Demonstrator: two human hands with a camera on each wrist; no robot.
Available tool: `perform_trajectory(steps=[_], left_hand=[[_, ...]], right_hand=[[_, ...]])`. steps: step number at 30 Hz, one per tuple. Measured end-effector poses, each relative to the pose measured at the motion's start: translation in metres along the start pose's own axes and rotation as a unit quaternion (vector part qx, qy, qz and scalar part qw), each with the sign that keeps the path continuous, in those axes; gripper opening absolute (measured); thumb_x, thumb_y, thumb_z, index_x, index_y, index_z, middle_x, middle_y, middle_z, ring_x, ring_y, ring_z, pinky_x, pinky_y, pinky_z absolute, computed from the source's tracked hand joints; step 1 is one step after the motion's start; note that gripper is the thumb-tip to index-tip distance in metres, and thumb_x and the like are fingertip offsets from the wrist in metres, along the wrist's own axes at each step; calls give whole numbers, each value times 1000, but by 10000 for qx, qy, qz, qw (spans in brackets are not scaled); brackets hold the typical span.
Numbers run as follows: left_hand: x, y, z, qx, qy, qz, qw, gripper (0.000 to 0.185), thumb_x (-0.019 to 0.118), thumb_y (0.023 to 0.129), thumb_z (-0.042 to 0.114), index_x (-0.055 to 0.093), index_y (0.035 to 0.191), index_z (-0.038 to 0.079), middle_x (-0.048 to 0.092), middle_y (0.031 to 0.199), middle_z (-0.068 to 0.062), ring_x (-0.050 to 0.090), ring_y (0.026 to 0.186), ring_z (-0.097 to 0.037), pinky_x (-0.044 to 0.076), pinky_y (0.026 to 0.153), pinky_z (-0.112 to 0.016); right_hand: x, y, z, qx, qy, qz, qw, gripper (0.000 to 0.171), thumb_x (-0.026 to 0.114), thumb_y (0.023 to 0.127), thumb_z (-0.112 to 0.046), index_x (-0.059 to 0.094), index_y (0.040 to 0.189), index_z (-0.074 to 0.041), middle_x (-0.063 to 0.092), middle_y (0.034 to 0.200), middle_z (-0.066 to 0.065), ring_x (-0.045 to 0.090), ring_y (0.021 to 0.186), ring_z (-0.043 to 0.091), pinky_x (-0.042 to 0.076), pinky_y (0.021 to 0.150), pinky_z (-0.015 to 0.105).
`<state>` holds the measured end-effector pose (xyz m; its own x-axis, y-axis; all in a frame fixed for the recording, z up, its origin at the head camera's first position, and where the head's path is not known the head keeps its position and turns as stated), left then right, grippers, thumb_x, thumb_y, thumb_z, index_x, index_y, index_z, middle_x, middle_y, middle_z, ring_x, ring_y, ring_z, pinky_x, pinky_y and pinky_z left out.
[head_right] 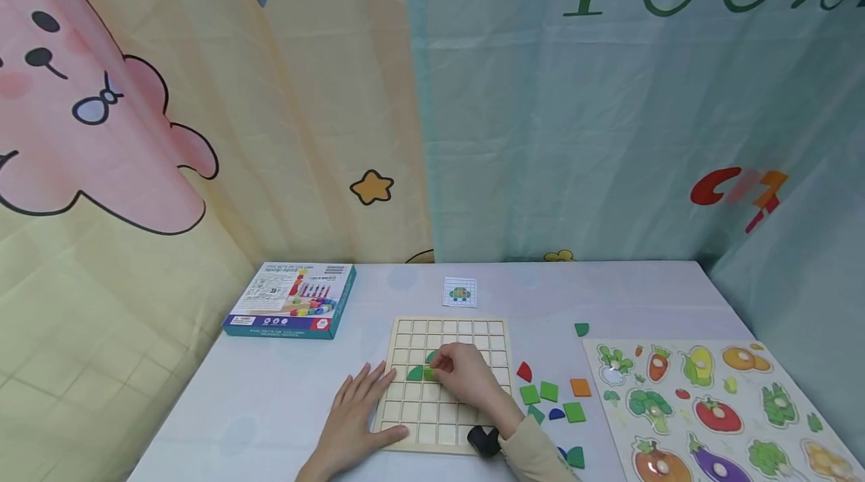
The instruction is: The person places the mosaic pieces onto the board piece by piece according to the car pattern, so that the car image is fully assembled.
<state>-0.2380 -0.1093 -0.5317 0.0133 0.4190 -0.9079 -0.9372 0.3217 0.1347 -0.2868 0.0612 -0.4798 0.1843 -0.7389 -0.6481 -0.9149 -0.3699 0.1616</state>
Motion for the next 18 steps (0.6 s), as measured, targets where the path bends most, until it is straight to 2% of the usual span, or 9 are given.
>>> perform_trajectory(steps=[4,10,18], left_hand=[[1,0,0,-35,-16,-32,10000,94,49,75,79,36,148,20,30,153,-2,16,141,-30,9,112,-52],[-1,-1,1,42,21,70,10000,93,50,75,78,38,147,19,31,152,-3,18,140,-30,10,111,-52],[-2,-1,2,142,-15,183,9997,91,51,77,76,39,146,19,32,151,-3,19,140,-31,11,111,-52]], right_hand=[[2,2,-1,35,-82,22,10000,9,71,83,-5,67,79,-11,56,70,-10,50,62,7,45,54,23],[1,3,1,230,-649,79,9976,8,72,82,-7,70,79,-14,56,73,-11,49,64,7,45,58,24],[2,4,3,290,-995,36,9946,2,72,83,-11,74,83,-10,58,77,-9,51,68,7,46,60,27]])
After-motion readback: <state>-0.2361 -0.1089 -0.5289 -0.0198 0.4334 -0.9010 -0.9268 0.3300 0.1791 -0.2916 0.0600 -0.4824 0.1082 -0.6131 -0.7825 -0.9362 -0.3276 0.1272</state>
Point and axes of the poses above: each hand's wrist, its own y-axis towards the middle knuckle, its own x-axis out of the palm, z = x × y, the point moved 9 cm from there along y, towards the middle knuckle
